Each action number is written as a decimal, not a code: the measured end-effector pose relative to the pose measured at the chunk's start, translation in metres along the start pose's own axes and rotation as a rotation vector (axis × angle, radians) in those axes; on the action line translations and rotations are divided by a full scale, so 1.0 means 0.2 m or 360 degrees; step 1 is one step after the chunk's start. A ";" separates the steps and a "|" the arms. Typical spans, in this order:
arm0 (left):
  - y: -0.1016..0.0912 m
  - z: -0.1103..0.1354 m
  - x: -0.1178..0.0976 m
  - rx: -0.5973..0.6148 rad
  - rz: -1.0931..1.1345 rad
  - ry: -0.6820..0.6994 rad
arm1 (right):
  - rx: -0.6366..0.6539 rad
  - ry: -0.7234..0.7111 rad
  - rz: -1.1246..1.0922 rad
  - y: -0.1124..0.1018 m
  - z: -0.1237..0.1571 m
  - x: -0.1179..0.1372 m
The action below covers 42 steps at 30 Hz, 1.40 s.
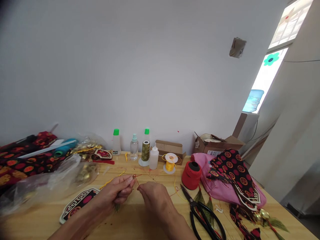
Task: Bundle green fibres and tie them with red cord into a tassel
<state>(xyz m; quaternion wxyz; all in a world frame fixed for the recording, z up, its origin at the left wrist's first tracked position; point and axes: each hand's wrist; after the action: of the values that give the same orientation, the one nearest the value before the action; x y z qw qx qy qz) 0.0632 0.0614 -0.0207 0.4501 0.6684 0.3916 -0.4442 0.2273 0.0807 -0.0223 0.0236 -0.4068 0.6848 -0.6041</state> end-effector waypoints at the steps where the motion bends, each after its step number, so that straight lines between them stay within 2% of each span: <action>1: 0.00 0.00 0.01 -0.0015 -0.0058 -0.0003 | -0.0010 -0.0013 0.0194 -0.01 0.01 0.01; 4: 0.02 -0.01 0.03 -0.0051 -0.0268 -0.0031 | -0.0040 -0.0069 0.0702 -0.01 0.03 0.04; 6: 0.03 -0.01 0.05 -0.0066 -0.0367 -0.0035 | -0.0058 -0.0131 0.0876 -0.02 0.04 0.06; 12: 0.01 -0.01 0.08 -0.0139 -0.0599 0.0180 | -0.0171 -0.0159 0.0897 -0.03 0.05 0.08; 15: 0.01 -0.01 0.08 -0.0133 -0.0602 0.0216 | -0.0262 0.0010 0.0570 -0.03 0.03 0.06; 19: 0.02 -0.01 0.06 -0.0063 -0.0508 0.0193 | -0.0286 0.0268 -0.0483 -0.03 0.00 0.02; 22: 0.04 0.00 0.03 0.0064 -0.0386 0.0155 | -0.0183 0.0599 -0.1236 -0.05 -0.02 0.01; 24: 0.06 0.01 0.01 0.0210 -0.0352 0.0150 | -0.0051 0.0822 -0.1522 -0.06 -0.02 0.01; 25: 0.06 0.02 0.00 0.0282 -0.0365 0.0153 | 0.0005 0.0878 -0.1591 -0.07 -0.02 0.01; 27: 0.07 0.03 -0.01 0.0408 -0.0395 0.0128 | 0.0051 0.0851 -0.1628 -0.09 -0.01 0.01; 33: 0.08 0.05 -0.01 0.0664 -0.0430 -0.0087 | 0.0093 0.0445 -0.1452 -0.11 0.00 0.03; 37: 0.10 0.07 -0.02 0.0676 -0.0457 -0.0075 | 0.0024 0.0427 -0.1329 -0.07 0.00 0.04; 42: 0.11 0.06 -0.03 0.0549 -0.0480 0.0108 | -0.0154 0.0470 -0.1187 -0.01 -0.01 0.02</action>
<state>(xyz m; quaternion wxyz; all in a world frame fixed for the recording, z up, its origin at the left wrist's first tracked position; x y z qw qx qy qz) 0.0784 0.0442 -0.0128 0.2443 0.6839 0.4201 -0.5442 0.2248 0.0807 -0.0188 -0.3151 -0.5369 0.5138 -0.5903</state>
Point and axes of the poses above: each hand's wrist, its own z-axis away from the middle knuckle, its own y-axis out of the palm, x = y × z, and after that the axes turned 15 degrees about y, right-handed
